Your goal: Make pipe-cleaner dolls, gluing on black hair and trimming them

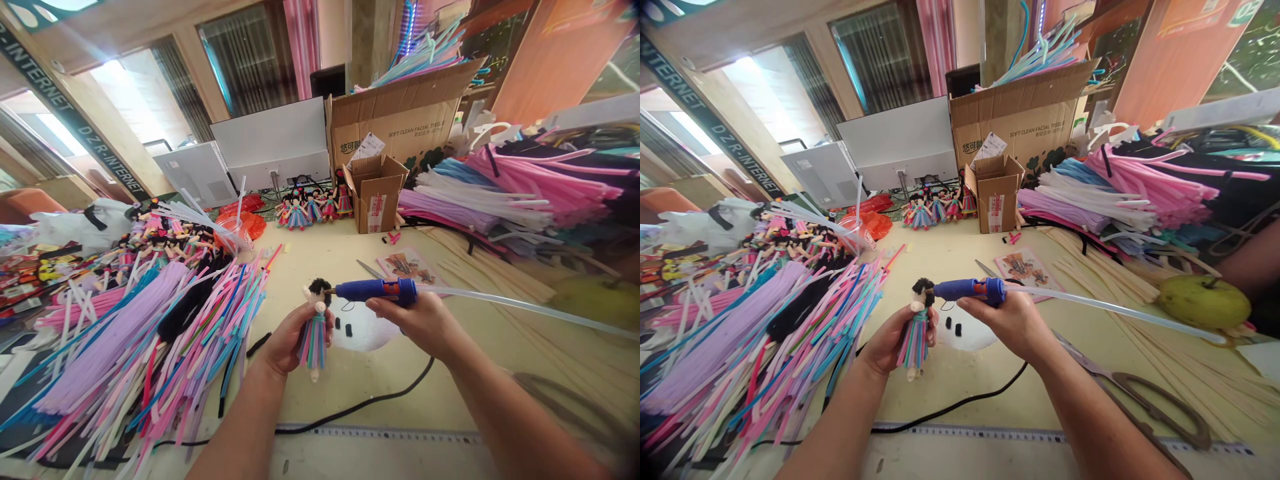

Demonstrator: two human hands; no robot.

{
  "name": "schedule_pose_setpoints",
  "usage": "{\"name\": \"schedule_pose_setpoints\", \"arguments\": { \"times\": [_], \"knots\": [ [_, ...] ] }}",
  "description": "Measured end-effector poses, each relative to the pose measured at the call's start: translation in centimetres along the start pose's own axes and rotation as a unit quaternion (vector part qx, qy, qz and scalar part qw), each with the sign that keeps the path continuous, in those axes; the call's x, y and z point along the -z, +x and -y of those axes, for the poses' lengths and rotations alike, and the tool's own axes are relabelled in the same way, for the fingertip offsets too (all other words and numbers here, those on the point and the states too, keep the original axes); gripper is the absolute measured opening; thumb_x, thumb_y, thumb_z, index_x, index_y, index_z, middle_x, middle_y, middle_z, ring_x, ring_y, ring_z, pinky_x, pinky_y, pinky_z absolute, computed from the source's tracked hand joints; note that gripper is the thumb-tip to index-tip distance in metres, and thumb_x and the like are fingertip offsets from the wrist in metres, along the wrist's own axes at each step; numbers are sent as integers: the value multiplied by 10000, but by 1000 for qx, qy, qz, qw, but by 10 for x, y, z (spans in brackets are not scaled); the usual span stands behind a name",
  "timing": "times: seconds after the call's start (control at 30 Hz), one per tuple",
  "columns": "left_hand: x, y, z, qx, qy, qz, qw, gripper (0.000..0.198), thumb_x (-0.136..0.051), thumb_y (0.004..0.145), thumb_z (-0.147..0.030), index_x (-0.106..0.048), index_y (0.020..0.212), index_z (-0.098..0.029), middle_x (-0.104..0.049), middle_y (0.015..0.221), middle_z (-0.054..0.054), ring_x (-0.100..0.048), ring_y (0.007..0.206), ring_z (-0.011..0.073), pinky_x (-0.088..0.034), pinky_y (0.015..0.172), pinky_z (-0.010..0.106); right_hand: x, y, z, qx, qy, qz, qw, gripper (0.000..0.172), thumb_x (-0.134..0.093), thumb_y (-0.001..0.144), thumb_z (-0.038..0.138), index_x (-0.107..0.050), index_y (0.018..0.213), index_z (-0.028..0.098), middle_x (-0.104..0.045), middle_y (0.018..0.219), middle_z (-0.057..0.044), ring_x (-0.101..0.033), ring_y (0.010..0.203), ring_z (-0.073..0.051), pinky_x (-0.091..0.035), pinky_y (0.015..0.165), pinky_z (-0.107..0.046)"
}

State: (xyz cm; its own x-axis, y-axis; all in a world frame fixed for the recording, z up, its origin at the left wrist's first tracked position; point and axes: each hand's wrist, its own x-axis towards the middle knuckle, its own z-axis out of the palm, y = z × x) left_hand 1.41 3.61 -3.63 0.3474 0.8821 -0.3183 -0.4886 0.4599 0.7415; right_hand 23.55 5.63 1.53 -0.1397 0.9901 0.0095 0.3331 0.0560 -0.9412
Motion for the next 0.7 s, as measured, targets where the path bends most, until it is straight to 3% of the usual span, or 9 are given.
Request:
{"name": "schedule_pose_setpoints", "arguments": {
  "times": [0.37,0.7],
  "knots": [
    [-2,0,0,-3,11,-5,1000,284,-698,765,-392,-650,815,-116,-613,787,47,-560,609,116,-470,600,260,-1,0,0,3,-7,-10,1000,323,-702,650,538,-648,602,223,-555,489,10,-427,447,-137,-326,419,-282],
    [-3,-1,0,0,16,-3,1000,275,-690,771,-381,-661,811,-110,-606,786,42,-567,599,111,-463,600,260,1,1,-2,20,2,-7,1000,323,-702,675,538,-678,623,220,-590,534,-6,-493,503,-158,-392,459,-289]
  ]
}}
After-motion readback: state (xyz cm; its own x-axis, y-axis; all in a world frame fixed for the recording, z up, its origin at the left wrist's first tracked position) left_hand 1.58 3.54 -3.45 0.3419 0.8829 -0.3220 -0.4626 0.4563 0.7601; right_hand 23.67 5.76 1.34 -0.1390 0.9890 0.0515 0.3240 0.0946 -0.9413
